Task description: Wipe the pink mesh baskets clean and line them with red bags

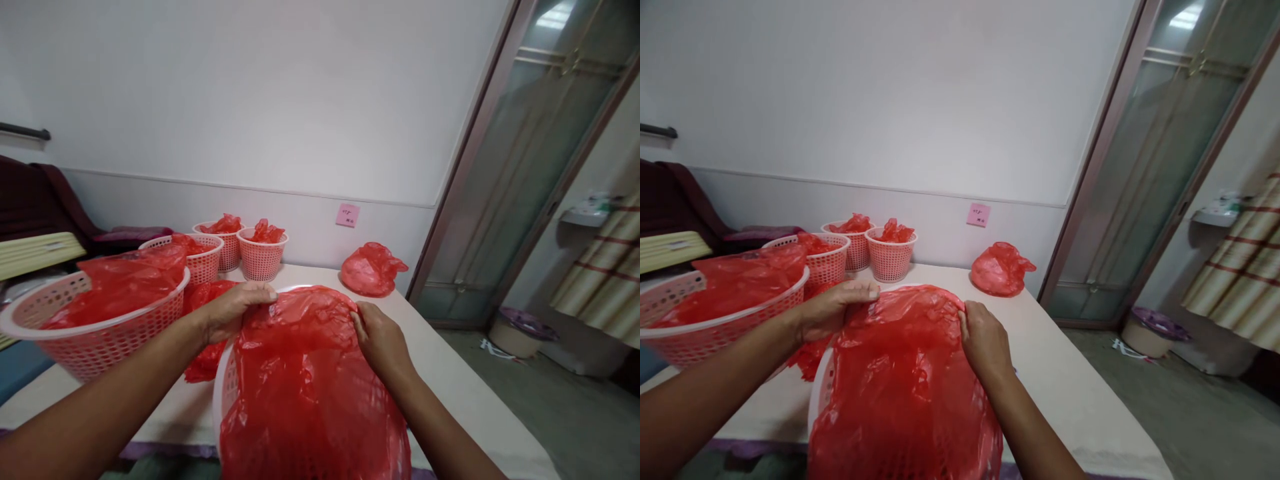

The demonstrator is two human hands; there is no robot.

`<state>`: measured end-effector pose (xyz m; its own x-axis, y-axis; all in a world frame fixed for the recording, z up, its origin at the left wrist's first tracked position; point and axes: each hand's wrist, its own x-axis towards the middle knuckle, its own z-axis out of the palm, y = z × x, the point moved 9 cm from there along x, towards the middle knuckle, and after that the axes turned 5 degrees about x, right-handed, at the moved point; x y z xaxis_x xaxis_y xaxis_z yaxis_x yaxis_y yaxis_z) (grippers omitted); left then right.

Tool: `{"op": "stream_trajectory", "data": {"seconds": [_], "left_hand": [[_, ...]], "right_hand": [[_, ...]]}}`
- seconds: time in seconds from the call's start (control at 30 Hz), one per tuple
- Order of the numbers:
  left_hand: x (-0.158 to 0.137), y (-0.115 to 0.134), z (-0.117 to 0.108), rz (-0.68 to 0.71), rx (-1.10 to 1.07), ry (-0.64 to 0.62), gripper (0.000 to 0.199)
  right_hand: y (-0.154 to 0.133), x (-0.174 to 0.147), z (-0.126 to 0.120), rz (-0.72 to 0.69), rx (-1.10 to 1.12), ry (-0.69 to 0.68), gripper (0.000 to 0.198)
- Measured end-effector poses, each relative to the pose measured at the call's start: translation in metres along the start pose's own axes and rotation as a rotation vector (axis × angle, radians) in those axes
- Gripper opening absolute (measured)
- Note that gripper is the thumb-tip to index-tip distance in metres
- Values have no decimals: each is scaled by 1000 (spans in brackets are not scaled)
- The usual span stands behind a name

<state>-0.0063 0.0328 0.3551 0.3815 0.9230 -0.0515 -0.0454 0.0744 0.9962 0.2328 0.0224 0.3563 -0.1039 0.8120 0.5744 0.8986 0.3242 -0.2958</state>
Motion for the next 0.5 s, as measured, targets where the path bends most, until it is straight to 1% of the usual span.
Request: {"op": "stream_trajectory", "data": {"seconds": [0.1, 0.27, 0.5], "left_hand": [[-2, 8, -9, 5, -17, 46, 19], [-4, 9, -20, -20, -78, 135, 11], [8, 11, -39, 17, -78, 257, 15]], "right_hand": [[0, 0, 0, 6, -12, -3, 18], [0, 0, 0, 11, -9, -6, 17], [1, 0, 1, 18, -9, -2, 17]]}}
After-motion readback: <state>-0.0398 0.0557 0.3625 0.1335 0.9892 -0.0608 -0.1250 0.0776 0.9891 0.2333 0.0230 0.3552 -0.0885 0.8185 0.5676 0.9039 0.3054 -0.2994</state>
